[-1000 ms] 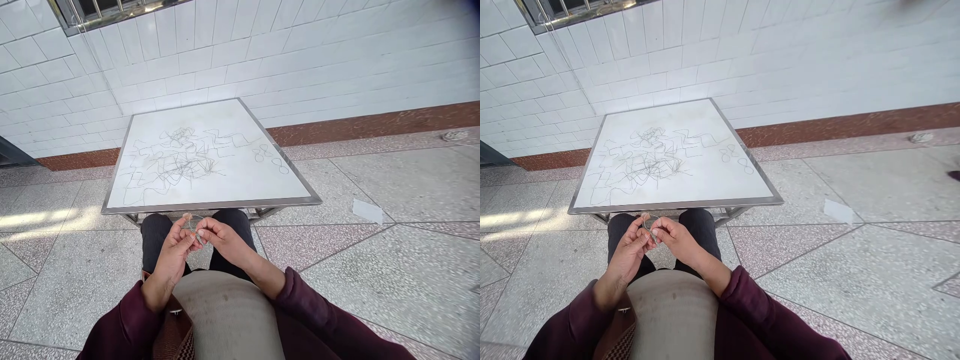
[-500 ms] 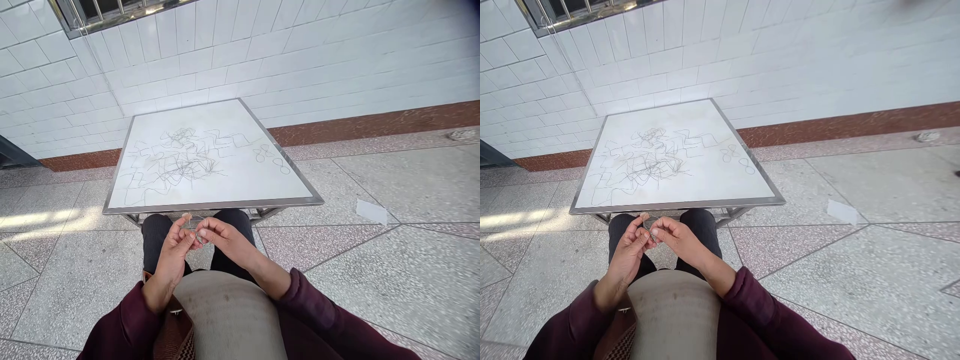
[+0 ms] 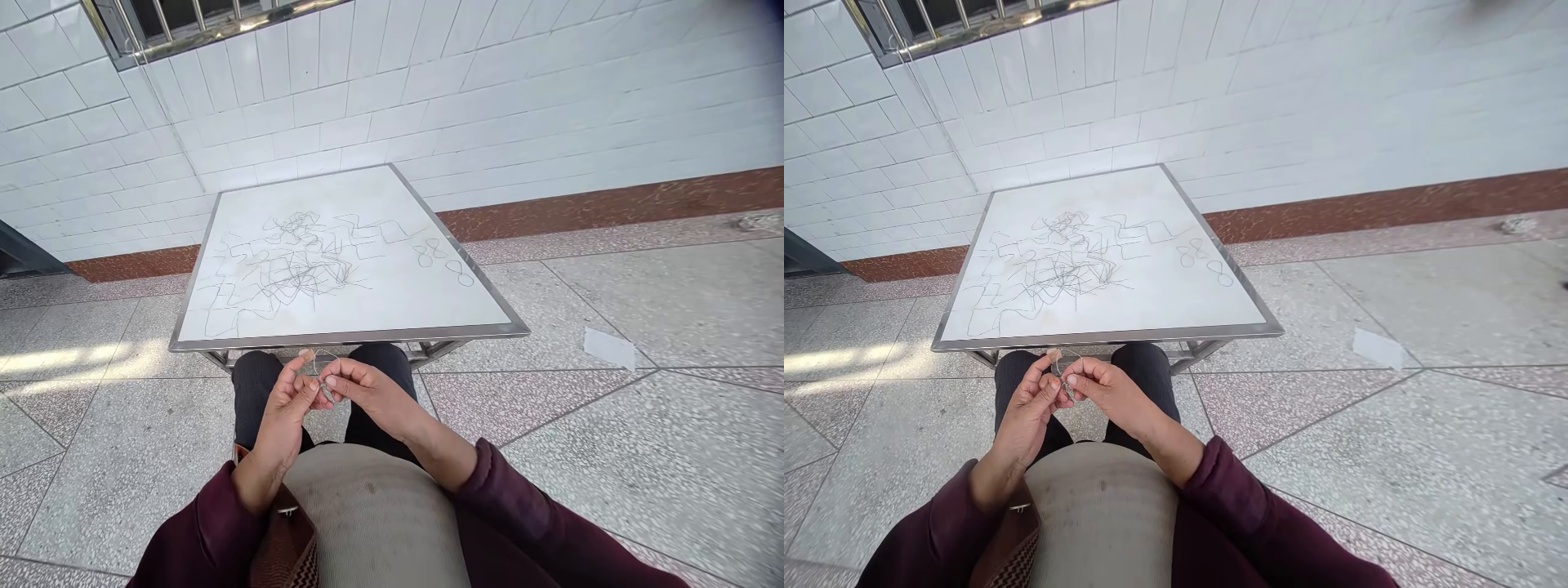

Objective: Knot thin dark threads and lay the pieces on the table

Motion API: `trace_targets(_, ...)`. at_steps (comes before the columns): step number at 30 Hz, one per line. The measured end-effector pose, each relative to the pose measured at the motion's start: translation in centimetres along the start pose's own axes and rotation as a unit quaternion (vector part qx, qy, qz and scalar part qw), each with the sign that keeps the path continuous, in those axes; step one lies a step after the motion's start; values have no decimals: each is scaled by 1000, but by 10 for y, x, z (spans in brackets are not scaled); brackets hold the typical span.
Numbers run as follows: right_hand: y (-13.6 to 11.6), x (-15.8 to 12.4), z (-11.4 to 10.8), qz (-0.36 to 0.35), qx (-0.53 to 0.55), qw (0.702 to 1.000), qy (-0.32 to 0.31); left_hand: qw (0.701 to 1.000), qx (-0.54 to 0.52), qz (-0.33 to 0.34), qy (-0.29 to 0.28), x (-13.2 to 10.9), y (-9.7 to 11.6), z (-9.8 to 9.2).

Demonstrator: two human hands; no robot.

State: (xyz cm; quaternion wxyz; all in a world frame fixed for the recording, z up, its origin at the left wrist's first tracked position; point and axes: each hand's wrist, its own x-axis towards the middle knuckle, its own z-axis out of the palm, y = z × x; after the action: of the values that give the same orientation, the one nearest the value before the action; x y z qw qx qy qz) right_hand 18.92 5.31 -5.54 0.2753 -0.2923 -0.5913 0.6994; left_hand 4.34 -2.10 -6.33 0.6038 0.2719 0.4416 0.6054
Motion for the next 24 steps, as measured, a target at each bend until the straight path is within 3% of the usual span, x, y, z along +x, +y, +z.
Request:
trace_targets(13, -1, -4, 3, -30, -46, 998, 18, 998, -18, 2, -68, 2, 0, -1)
trace_targets(24, -5, -2, -2, -39, -96, 994, 40, 998, -26, 1, -48, 2, -1, 0)
